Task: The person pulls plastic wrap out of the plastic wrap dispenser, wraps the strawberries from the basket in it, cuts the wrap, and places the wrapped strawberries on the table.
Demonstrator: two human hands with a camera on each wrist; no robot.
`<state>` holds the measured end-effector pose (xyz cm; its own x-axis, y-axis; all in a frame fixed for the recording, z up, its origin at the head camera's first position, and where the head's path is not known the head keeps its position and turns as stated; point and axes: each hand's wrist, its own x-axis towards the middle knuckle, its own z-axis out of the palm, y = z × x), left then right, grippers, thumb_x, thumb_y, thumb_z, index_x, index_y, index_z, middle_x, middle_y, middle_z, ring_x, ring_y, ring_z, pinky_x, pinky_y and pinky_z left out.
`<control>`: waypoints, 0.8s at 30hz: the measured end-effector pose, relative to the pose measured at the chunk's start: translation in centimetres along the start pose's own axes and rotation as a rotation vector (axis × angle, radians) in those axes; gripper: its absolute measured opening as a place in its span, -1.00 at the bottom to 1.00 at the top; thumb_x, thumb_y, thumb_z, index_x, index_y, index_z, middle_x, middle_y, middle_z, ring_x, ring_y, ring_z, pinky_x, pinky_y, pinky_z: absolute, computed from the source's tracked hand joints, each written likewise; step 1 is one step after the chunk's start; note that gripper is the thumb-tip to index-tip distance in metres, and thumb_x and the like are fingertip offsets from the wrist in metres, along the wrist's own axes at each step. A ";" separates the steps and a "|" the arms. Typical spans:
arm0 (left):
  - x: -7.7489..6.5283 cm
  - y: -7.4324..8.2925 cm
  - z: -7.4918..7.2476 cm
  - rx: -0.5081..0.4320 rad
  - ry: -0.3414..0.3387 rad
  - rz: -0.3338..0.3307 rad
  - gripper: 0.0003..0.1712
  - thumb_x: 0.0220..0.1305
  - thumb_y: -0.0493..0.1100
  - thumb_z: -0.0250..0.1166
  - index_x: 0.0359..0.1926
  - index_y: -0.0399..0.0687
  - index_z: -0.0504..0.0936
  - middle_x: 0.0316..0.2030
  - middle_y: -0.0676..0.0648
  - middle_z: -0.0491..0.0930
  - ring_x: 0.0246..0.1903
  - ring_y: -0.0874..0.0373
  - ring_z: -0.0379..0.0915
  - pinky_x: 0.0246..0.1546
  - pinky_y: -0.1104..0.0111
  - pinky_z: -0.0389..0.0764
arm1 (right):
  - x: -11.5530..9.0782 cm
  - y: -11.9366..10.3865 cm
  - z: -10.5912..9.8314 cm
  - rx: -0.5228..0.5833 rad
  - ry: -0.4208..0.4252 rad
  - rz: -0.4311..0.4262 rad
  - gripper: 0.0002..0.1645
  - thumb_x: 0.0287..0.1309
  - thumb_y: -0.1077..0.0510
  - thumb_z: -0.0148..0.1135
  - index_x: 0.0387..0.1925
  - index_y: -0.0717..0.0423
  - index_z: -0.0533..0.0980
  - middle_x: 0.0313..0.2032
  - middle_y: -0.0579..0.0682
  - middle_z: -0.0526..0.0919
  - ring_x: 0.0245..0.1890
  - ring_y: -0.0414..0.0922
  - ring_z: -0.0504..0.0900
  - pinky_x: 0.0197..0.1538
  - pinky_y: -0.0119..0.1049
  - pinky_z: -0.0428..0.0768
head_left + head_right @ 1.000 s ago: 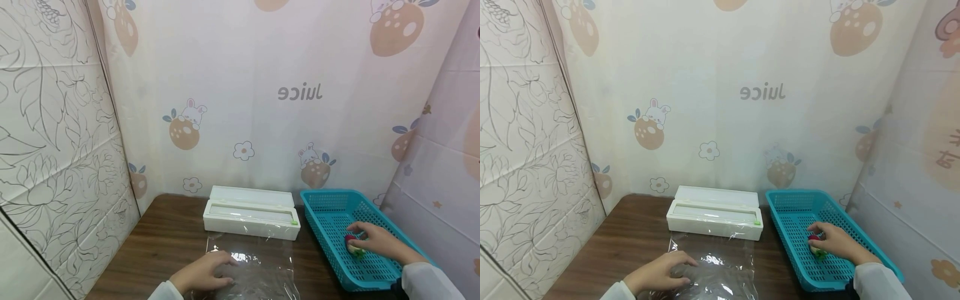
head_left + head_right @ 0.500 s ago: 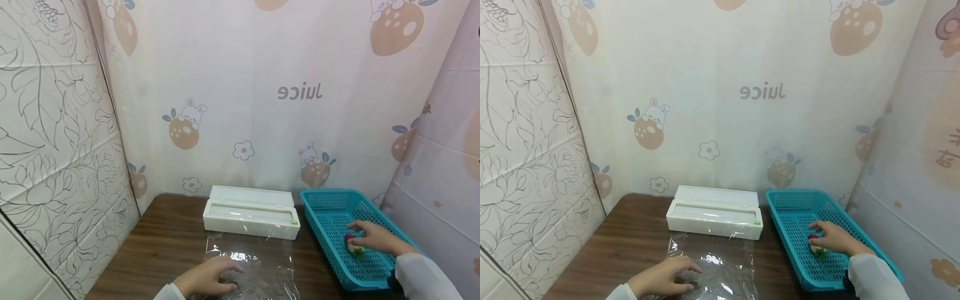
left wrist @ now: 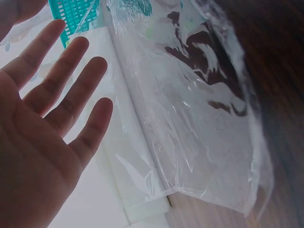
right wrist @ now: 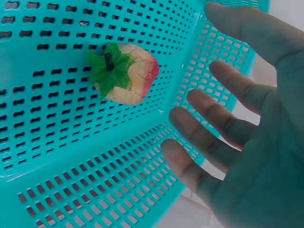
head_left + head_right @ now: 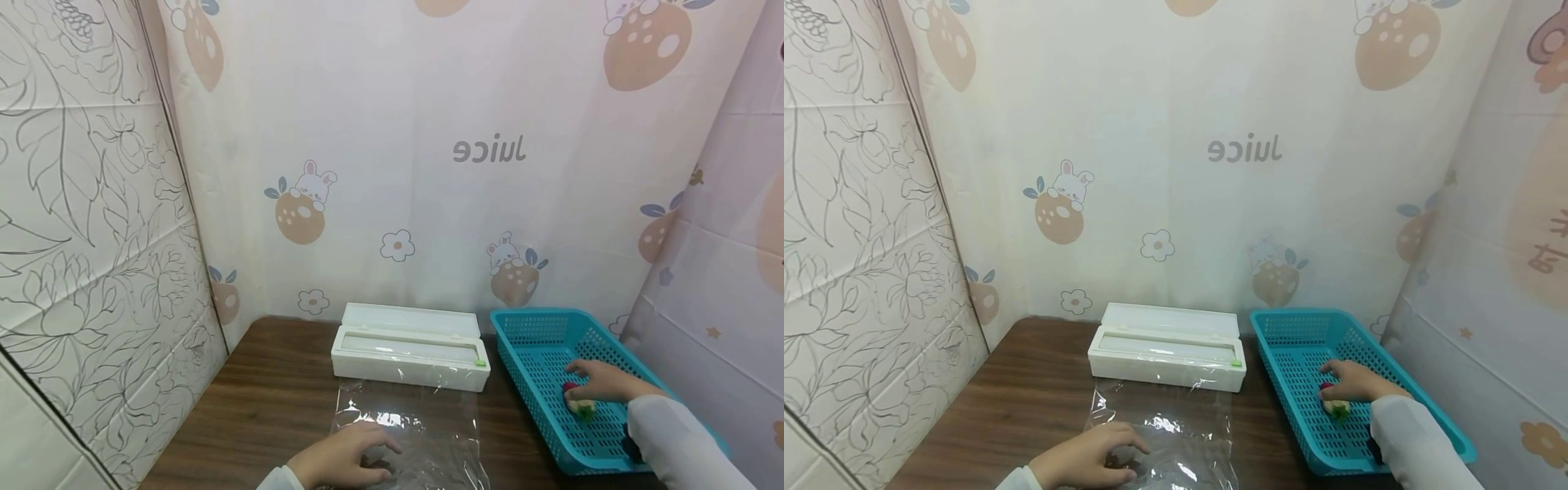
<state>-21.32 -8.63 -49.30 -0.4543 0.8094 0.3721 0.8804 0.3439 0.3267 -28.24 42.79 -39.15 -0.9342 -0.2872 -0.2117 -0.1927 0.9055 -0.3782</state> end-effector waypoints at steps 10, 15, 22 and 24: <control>0.0 0.1 0.0 0.021 0.013 0.014 -0.66 0.32 -0.05 0.34 0.10 0.10 0.61 0.01 0.21 0.60 -0.02 0.35 0.46 0.08 0.47 0.45 | 1.0 0.8 0.6 0.018 -0.047 0.062 -0.23 0.17 -0.04 0.43 0.16 0.46 0.40 0.05 0.59 0.44 0.05 0.50 0.44 -0.03 0.34 0.52; -0.1 0.1 0.2 0.035 0.024 0.013 -0.67 0.34 -0.02 0.33 0.10 0.15 0.61 -0.01 0.24 0.59 -0.03 0.39 0.43 0.07 0.48 0.44 | 1.5 1.4 0.9 -0.054 -0.013 0.072 -0.17 0.14 -0.11 0.43 0.18 0.44 0.41 0.11 0.62 0.36 0.10 0.56 0.35 -0.01 0.39 0.47; 0.0 0.1 0.3 0.033 0.015 -0.003 -0.68 0.36 0.01 0.31 0.11 0.18 0.60 -0.02 0.25 0.59 -0.04 0.41 0.40 0.05 0.49 0.44 | 1.8 1.3 1.4 -0.040 -0.022 0.123 -0.08 0.13 -0.16 0.42 0.23 0.46 0.35 0.16 0.68 0.26 0.15 0.63 0.23 0.02 0.48 0.38; -0.1 0.1 0.3 0.026 0.010 -0.007 -0.68 0.37 0.01 0.31 0.10 0.16 0.61 -0.04 0.23 0.60 -0.08 0.41 0.40 0.03 0.50 0.44 | 1.8 1.5 1.7 -0.020 -0.027 0.134 -0.07 0.14 -0.15 0.42 0.25 0.47 0.33 0.17 0.68 0.26 0.16 0.63 0.23 0.03 0.48 0.37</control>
<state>-21.14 -8.53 -49.52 -0.4615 0.8021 0.3791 0.8804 0.3616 0.3067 -29.74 43.10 -41.60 -0.9434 -0.1715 -0.2837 -0.0731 0.9424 -0.3265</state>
